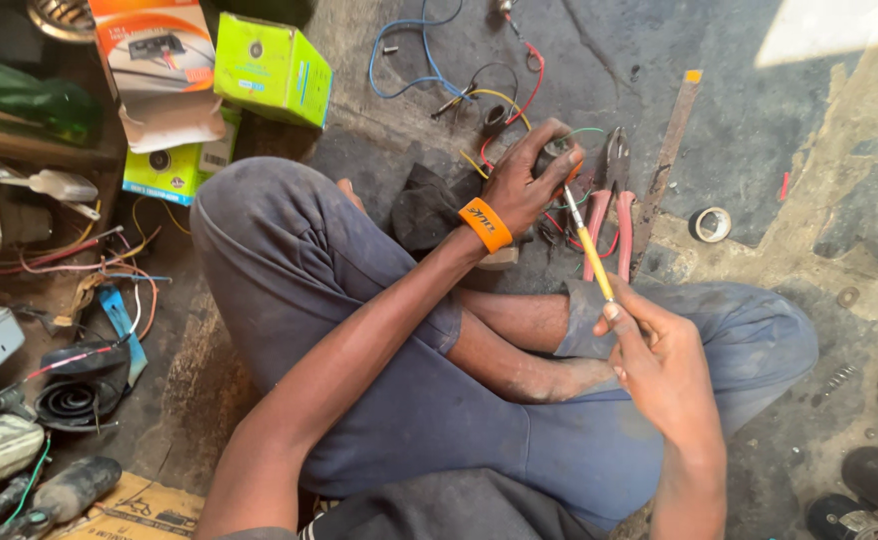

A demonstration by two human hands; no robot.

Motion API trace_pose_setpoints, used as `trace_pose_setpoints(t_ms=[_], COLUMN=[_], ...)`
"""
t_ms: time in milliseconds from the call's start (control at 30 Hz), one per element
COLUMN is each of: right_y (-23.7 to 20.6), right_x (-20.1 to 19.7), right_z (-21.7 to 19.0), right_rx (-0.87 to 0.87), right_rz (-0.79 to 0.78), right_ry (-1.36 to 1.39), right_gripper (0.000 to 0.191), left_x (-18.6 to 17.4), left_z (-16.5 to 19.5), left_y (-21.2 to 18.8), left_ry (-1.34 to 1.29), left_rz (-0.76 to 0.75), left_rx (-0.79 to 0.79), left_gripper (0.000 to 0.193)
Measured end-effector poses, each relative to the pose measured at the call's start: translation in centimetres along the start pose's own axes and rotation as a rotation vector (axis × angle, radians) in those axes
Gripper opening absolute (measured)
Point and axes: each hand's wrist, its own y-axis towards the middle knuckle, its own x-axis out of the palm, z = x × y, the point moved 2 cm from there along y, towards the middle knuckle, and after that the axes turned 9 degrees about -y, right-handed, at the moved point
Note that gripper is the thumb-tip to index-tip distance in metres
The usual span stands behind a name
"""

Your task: The person sits on the workshop floor and uses a screwdriver to pry open and disassemble an orange motorcycle indicator lamp, then handles its wiring and bulb and reassembles the lamp housing by hand.

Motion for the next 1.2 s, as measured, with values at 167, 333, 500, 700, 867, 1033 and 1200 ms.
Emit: trace_pose_setpoints(t_ms=[167,333,500,700,867,1033,1200], right_y=[-1.0,-1.9,-1.7,-1.3,-1.2,-1.1,-1.0], right_x=[-0.5,-1.0,-1.4,-1.5,-1.4,-1.0,-0.7], right_z=[1.5,3.6,5.2,6.4,7.7,8.4,7.7], right_rx=[0.100,0.179,0.201,0.190,0.191,0.184,0.179], right_rz=[-0.065,-0.094,-0.119,-0.174,-0.224,-0.314,-0.255], right_ry=[0.247,0.416,0.534,0.681,0.814,1.014,0.883], right_gripper=[0.043,0.047,0.049,0.050,0.052,0.054,0.053], left_x=[0.3,1.2,1.9,2.2,2.2,2.2,2.2], left_z=[1.1,2.0,2.1,2.3,2.1,2.0,0.3], left_y=[-1.0,-1.6,-1.8,-1.5,-1.5,-1.5,-1.6], left_ry=[-0.008,-0.019,-0.073,-0.076,-0.097,-0.109,-0.142], left_rz=[-0.101,-0.162,-0.250,-0.249,-0.262,-0.250,-0.205], left_rx=[-0.027,0.010,-0.282,-0.074,-0.134,-0.212,-0.125], left_gripper=[0.029,0.030,0.026,0.024,0.025,0.024,0.025])
